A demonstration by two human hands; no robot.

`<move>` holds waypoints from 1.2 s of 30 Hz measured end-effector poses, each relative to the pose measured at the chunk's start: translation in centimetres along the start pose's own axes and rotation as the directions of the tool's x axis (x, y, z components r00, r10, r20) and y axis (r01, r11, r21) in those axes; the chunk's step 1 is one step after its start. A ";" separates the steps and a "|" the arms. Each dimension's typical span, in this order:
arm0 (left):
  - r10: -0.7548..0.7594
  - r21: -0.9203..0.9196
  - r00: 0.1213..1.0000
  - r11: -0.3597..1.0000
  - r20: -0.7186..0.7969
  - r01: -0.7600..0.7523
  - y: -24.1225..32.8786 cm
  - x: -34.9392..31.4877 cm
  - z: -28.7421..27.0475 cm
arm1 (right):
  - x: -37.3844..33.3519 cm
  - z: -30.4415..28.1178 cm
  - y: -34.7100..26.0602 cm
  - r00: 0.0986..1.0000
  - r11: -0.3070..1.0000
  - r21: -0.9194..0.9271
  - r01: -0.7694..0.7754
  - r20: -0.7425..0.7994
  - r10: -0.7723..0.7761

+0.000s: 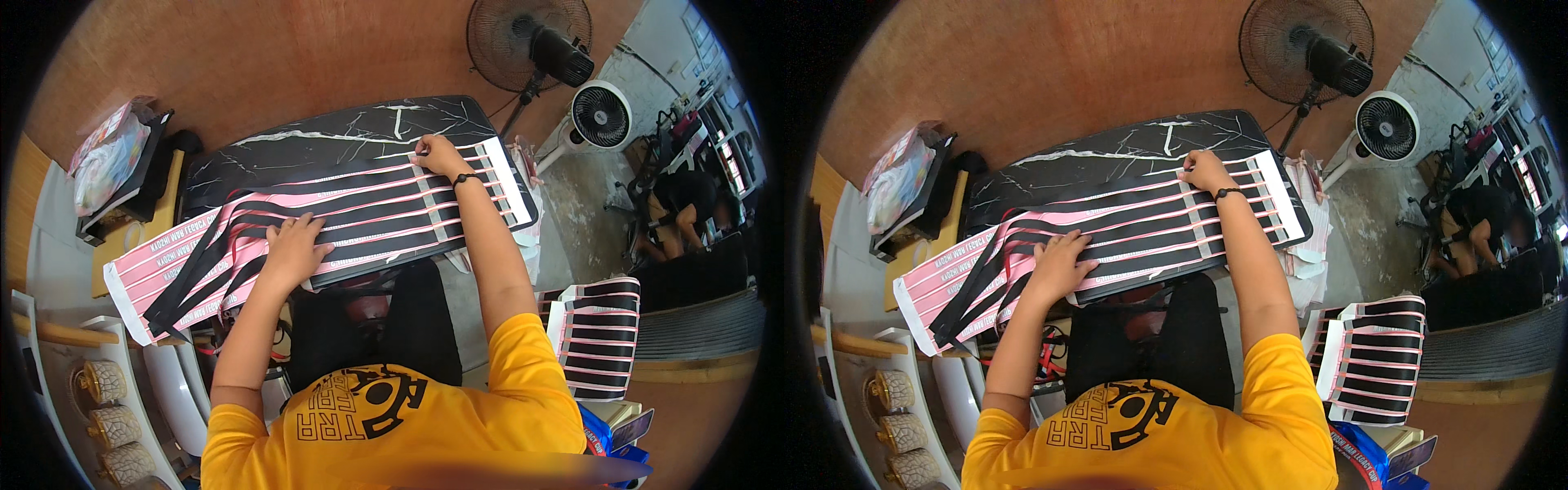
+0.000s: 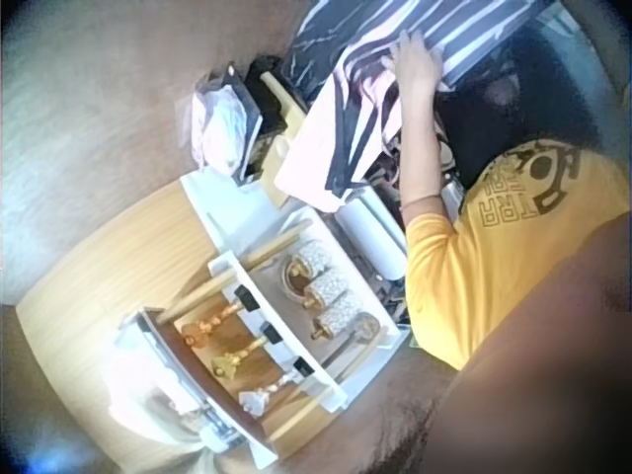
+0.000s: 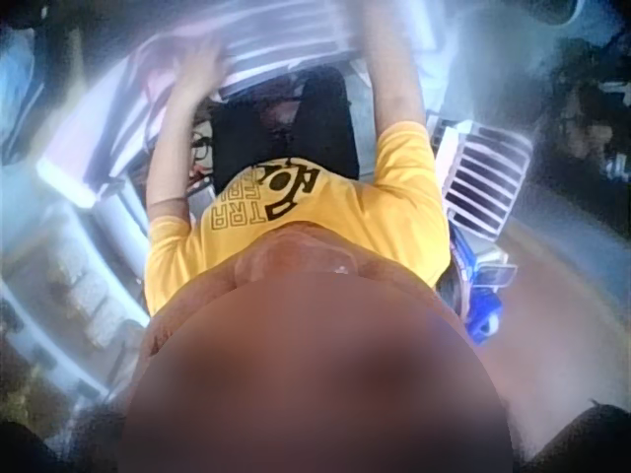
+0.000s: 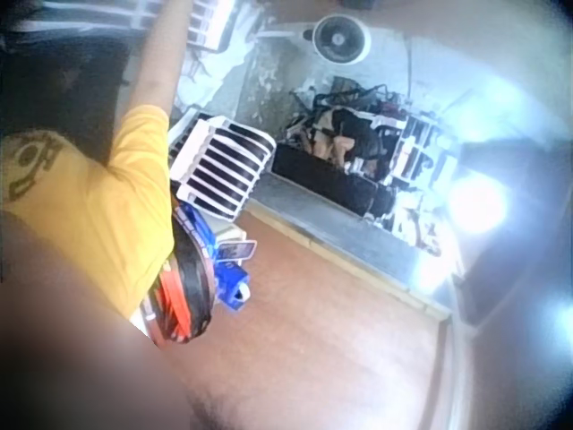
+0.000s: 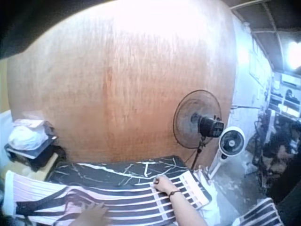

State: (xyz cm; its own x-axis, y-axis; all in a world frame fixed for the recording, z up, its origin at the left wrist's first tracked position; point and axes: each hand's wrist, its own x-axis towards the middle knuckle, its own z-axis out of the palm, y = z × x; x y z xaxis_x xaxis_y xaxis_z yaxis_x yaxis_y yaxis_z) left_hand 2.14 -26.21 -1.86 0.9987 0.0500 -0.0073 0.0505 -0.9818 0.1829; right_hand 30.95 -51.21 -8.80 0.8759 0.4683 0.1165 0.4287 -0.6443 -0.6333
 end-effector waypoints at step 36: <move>0.145 -0.380 0.988 0.917 0.046 -0.117 7.8 26.6 7.2 | -3.3 1.2 -0.9 0.944 0.968 0.248 0.038 -0.325 0.046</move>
State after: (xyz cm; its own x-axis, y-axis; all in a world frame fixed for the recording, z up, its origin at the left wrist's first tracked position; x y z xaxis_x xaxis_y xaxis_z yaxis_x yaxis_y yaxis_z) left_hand 29.15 -33.83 -7.67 0.9945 -0.1011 -0.0262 -0.0708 -0.8369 0.5427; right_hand 27.39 -51.47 -9.53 0.9190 0.2158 0.3298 0.3935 -0.4563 -0.7981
